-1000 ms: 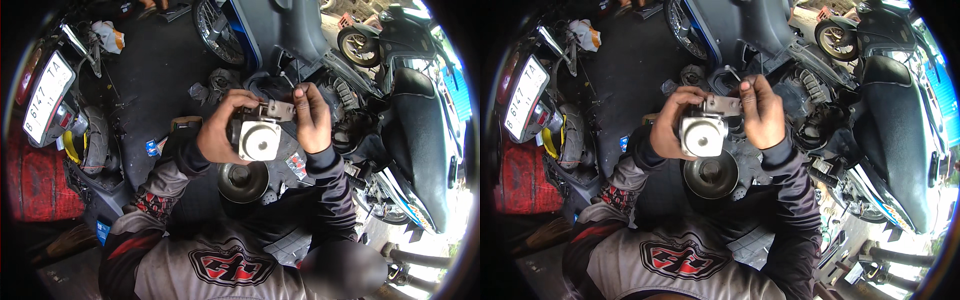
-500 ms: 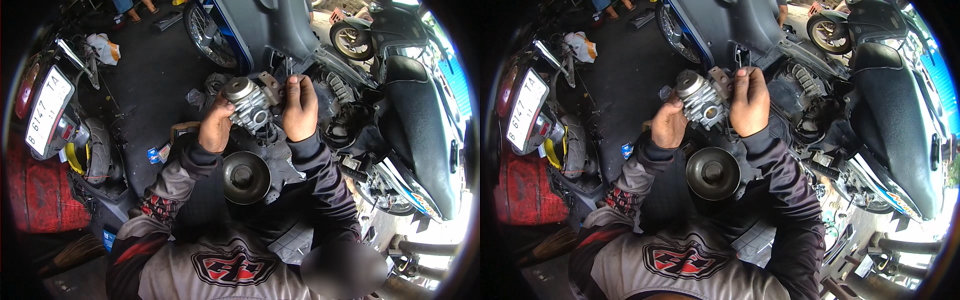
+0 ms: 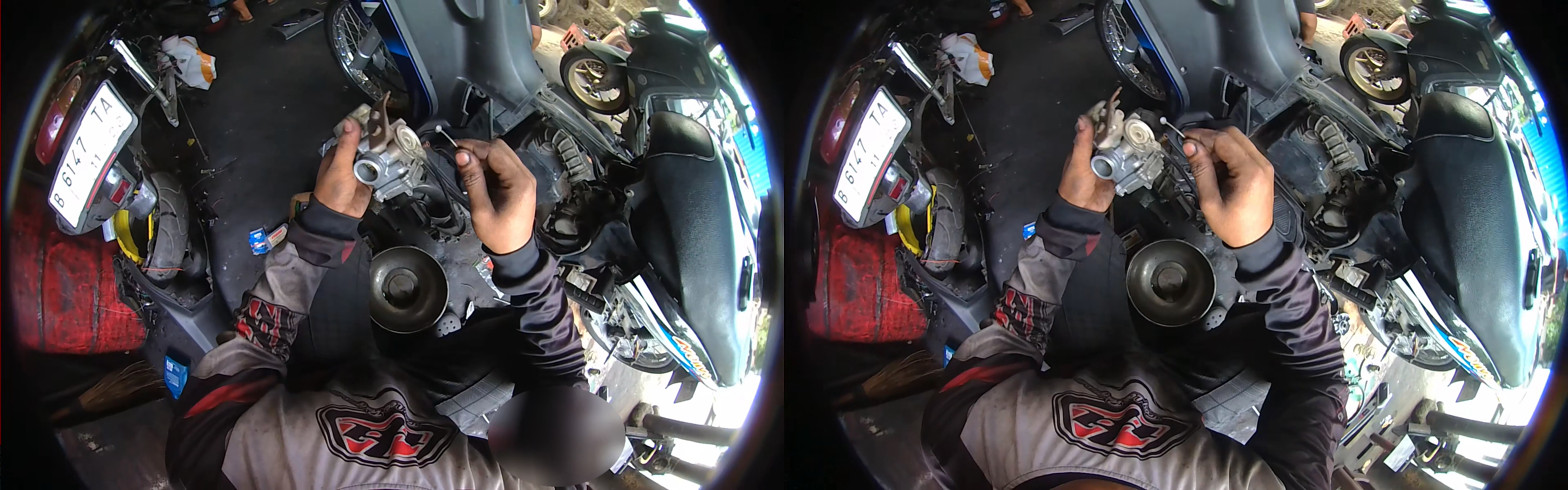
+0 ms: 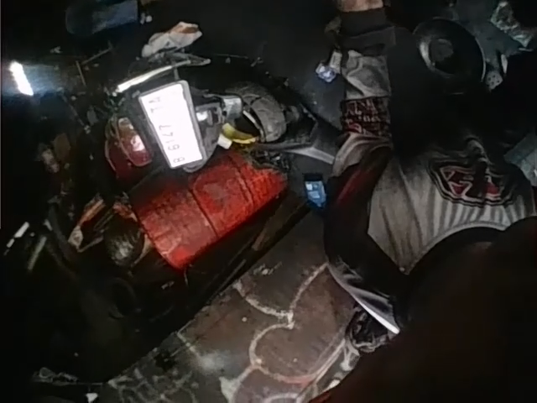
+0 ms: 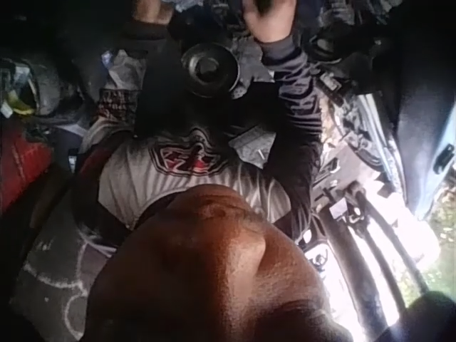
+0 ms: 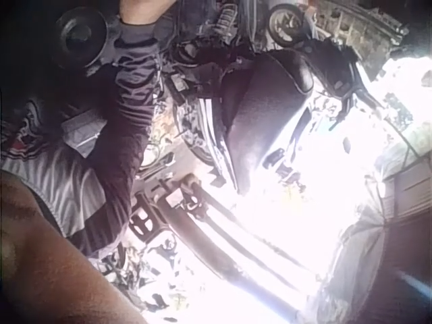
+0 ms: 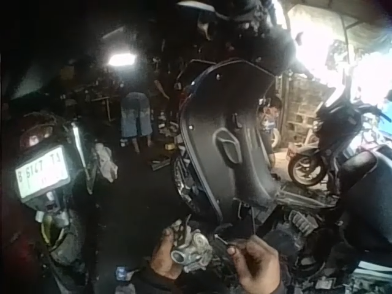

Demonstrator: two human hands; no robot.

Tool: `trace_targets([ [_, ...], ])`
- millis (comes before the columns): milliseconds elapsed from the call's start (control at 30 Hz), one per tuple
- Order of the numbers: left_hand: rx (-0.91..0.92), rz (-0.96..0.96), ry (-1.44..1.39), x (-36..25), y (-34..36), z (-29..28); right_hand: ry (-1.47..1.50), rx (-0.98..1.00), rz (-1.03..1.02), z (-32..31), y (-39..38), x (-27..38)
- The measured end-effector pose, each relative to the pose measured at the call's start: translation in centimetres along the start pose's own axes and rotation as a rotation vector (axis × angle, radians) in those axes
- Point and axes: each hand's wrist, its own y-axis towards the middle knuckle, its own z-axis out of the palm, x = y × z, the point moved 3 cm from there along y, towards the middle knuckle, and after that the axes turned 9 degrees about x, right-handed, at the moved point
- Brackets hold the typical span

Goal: Cleaning and reassembling a motorcycle carburetor before installing it back into the engine area.

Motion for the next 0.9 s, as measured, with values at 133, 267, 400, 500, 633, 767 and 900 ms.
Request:
trace_targets([
  [133,0.088,0.041,-0.117,-0.6,0.6,-0.9,0.014,0.029,-0.056,0.4,-0.1,0.2],
  [267,0.144,0.088,-0.137,-1.1,0.8,-0.9,0.068,0.103,0.016,1.2,-0.3,0.7],
  [400,0.077,0.050,-0.100,-0.7,0.6,-1.3,0.052,0.133,-0.010,2.0,-0.5,0.5],
  [500,0.042,0.033,-0.092,-0.2,0.8,-1.7,0.056,0.127,0.067,1.9,-0.8,0.4],
  [633,0.218,0.095,-0.287,-0.2,1.3,-1.5,0.059,0.139,0.095,1.7,-0.8,0.5],
  [767,0.507,0.100,-0.438,-1.2,1.7,-0.5,0.197,0.011,0.129,1.5,-1.1,-1.1],
  [900,0.439,-0.092,-0.427,-0.6,2.1,-2.1,0.258,-0.032,0.161,0.8,-1.2,-2.0],
])
